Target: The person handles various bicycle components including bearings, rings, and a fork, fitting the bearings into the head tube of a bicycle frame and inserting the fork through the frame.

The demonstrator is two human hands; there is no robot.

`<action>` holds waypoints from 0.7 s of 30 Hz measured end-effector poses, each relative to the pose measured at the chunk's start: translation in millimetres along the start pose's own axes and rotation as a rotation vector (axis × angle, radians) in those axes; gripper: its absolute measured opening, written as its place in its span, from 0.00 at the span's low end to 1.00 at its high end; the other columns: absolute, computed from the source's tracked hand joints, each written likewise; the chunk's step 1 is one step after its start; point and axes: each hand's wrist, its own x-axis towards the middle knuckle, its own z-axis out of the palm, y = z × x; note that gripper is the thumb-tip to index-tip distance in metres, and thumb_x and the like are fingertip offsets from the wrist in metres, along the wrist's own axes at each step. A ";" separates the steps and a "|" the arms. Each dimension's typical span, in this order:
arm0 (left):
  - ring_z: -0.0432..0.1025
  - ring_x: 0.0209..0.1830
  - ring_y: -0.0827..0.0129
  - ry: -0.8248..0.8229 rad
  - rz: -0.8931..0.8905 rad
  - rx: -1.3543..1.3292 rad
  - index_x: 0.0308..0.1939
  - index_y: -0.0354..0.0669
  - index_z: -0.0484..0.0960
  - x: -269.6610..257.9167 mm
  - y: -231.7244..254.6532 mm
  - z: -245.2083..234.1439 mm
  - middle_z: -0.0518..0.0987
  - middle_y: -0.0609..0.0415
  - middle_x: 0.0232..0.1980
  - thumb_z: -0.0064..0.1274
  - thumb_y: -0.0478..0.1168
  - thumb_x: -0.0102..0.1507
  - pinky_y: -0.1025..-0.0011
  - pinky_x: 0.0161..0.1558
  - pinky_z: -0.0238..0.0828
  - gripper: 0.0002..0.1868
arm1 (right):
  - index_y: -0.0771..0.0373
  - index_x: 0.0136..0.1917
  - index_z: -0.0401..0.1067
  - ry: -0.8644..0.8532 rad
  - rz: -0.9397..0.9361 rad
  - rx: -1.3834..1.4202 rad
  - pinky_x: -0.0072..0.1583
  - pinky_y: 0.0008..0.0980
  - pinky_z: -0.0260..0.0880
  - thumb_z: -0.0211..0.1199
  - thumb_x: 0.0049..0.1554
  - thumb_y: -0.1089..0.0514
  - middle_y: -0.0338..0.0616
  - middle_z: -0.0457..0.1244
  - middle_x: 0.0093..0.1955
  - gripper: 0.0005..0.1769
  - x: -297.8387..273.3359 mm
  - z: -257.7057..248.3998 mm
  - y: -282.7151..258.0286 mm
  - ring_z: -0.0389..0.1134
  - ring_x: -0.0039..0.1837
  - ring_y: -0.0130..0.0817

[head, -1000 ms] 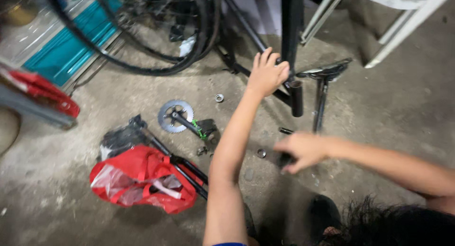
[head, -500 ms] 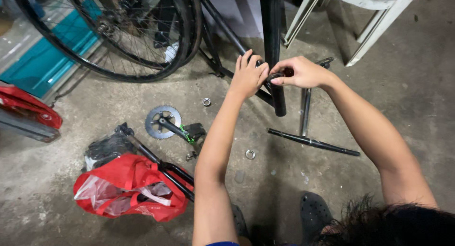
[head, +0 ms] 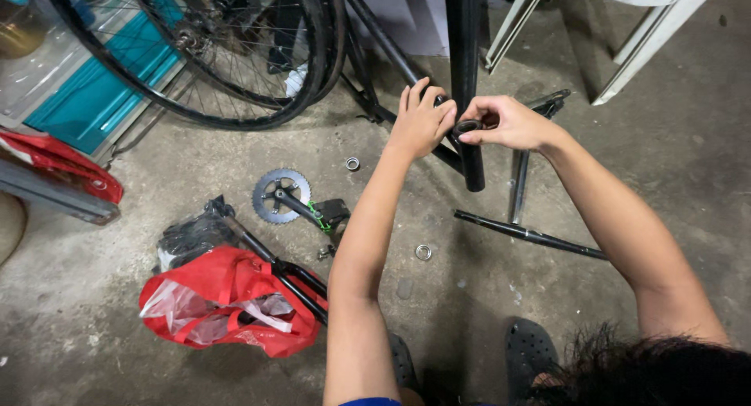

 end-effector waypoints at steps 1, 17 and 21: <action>0.55 0.74 0.47 0.004 0.004 0.001 0.52 0.56 0.83 -0.4 0.7 -0.4 0.72 0.54 0.62 0.47 0.52 0.68 0.40 0.73 0.48 0.14 | 0.64 0.54 0.73 0.002 0.012 0.023 0.53 0.28 0.71 0.73 0.54 0.57 0.36 0.68 0.47 0.18 -0.9 1.8 -0.2 0.68 0.50 0.23; 0.56 0.73 0.48 -0.016 0.009 0.028 0.52 0.57 0.84 -1.2 0.3 -3.0 0.72 0.55 0.61 0.47 0.53 0.69 0.39 0.73 0.48 0.15 | 0.63 0.58 0.78 0.067 0.031 -0.123 0.48 0.28 0.67 0.75 0.51 0.55 0.37 0.69 0.43 0.22 -6.8 5.5 -19.8 0.65 0.45 0.24; 0.56 0.73 0.48 -0.009 0.018 0.041 0.53 0.57 0.84 -0.6 -1.5 -2.3 0.72 0.54 0.62 0.47 0.53 0.69 0.39 0.72 0.48 0.15 | 0.62 0.57 0.78 0.098 -0.023 -0.172 0.49 0.26 0.68 0.76 0.50 0.52 0.36 0.69 0.44 0.23 -9.1 6.0 -27.3 0.66 0.45 0.23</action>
